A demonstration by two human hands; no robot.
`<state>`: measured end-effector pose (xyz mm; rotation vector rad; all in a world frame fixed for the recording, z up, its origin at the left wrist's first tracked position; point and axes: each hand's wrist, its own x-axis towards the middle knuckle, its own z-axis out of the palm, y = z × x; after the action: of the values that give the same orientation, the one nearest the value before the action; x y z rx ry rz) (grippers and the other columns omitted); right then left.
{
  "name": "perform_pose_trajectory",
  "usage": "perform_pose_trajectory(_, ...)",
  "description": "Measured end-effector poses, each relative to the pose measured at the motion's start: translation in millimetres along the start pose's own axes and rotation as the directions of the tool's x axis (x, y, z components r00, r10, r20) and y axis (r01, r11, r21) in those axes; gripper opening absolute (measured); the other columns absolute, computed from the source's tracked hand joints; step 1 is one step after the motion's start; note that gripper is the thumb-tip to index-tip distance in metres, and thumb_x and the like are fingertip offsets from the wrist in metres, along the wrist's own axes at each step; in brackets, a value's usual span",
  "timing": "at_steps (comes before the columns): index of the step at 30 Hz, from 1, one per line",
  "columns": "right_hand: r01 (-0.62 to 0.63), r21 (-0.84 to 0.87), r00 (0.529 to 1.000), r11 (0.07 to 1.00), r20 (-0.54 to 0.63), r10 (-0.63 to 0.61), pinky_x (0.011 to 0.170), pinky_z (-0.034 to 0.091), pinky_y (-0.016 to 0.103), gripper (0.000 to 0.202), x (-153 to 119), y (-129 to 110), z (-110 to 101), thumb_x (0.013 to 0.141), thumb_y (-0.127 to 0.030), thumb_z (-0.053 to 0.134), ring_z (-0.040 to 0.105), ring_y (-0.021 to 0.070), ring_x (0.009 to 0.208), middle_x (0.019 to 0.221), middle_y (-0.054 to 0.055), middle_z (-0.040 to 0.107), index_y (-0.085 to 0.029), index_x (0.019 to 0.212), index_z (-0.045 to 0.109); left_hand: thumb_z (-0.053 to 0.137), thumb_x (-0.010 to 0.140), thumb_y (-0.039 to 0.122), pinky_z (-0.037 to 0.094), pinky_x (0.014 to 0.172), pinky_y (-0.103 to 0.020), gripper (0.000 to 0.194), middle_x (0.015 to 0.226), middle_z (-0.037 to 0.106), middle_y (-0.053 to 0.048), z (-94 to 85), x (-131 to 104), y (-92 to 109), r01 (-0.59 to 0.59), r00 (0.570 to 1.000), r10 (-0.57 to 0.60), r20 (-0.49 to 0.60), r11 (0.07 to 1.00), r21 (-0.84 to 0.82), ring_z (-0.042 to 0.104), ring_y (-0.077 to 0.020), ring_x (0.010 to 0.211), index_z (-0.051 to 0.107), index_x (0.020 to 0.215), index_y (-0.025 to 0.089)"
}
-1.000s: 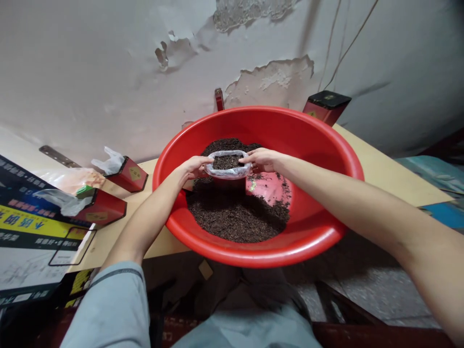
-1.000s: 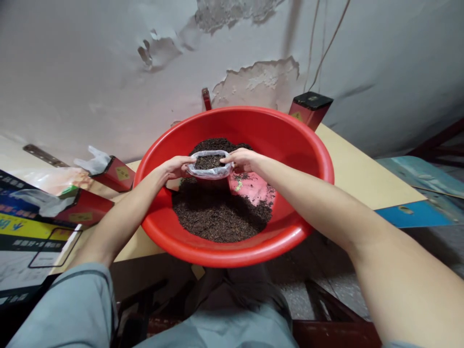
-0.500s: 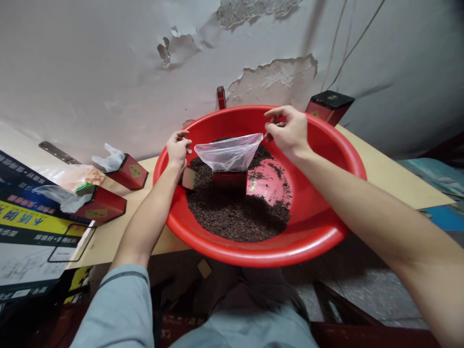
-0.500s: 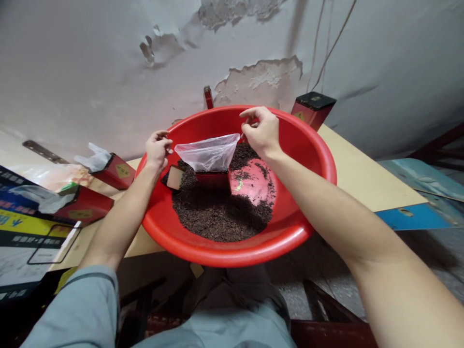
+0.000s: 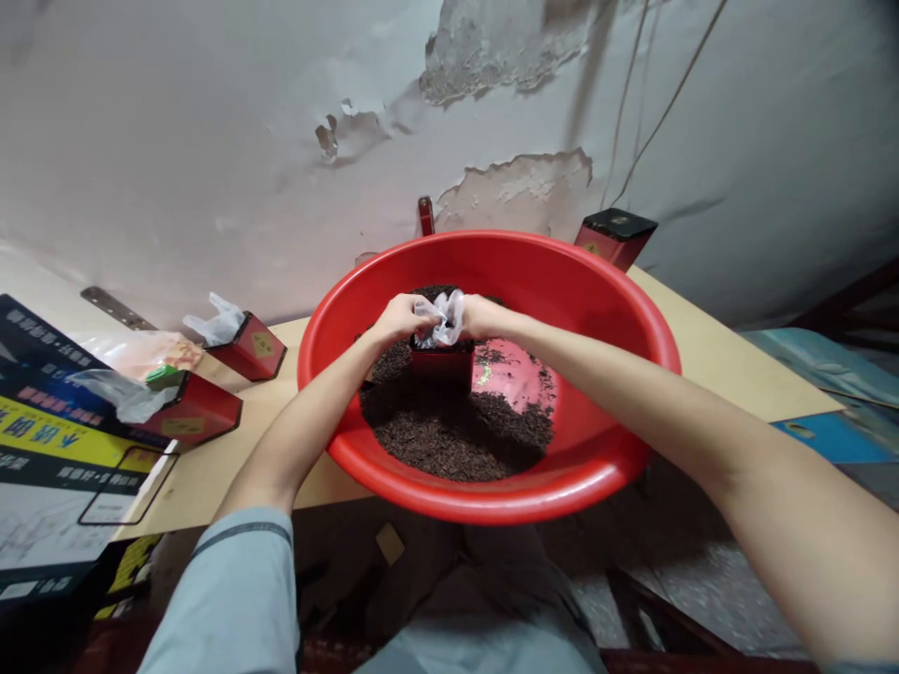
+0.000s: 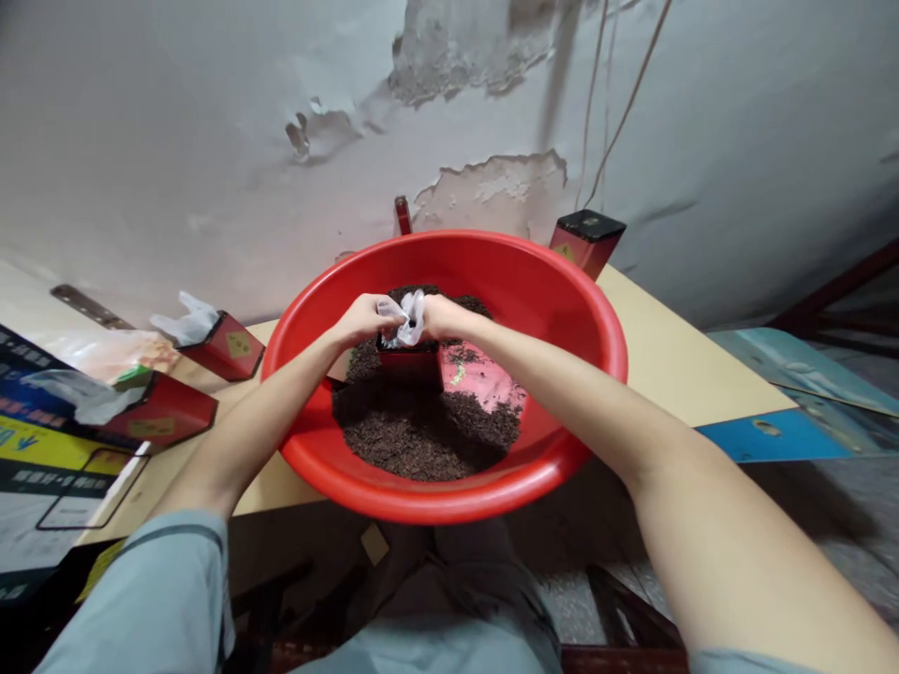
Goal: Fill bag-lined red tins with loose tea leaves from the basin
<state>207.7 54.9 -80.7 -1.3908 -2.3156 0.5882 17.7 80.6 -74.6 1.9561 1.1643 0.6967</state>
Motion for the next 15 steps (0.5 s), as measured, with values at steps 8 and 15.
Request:
perform_pose_trajectory(8, -0.201, -0.075, 0.975, 0.977, -0.107, 0.193, 0.068, 0.042, 0.023, 0.031, 18.5, -28.6, 21.6, 0.090, -0.037, 0.068, 0.074, 0.0251, 0.099, 0.109, 0.012, 0.080, -0.016, 0.109, 0.080, 0.064, 0.077, 0.027, 0.051, 0.077, -0.027, 0.014, 0.083, 0.074, -0.002, 5.5, -9.2, 0.7, -0.219, 0.969, 0.231, -0.090, 0.968, 0.125, 0.065, -0.0173, 0.081, 0.071, 0.081, 0.015)
perform_pose_trajectory(15, -0.224, -0.095, 0.955, 0.970, -0.221, 0.199, 0.062, 0.035, 0.026, 0.022, 8.5, -26.6, 34.3, 0.096, -0.027, 0.057, 0.072, 0.0238, 0.086, 0.101, 0.015, 0.079, -0.015, 0.098, 0.075, 0.074, 0.076, 0.027, 0.045, 0.110, -0.040, 0.031, 0.126, 0.069, -0.009, -17.3, -21.4, 1.6, -0.363, 0.931, 0.359, 0.057, 0.911, 0.195, 0.059, -0.0272, 0.126, 0.076, 0.106, 0.021)
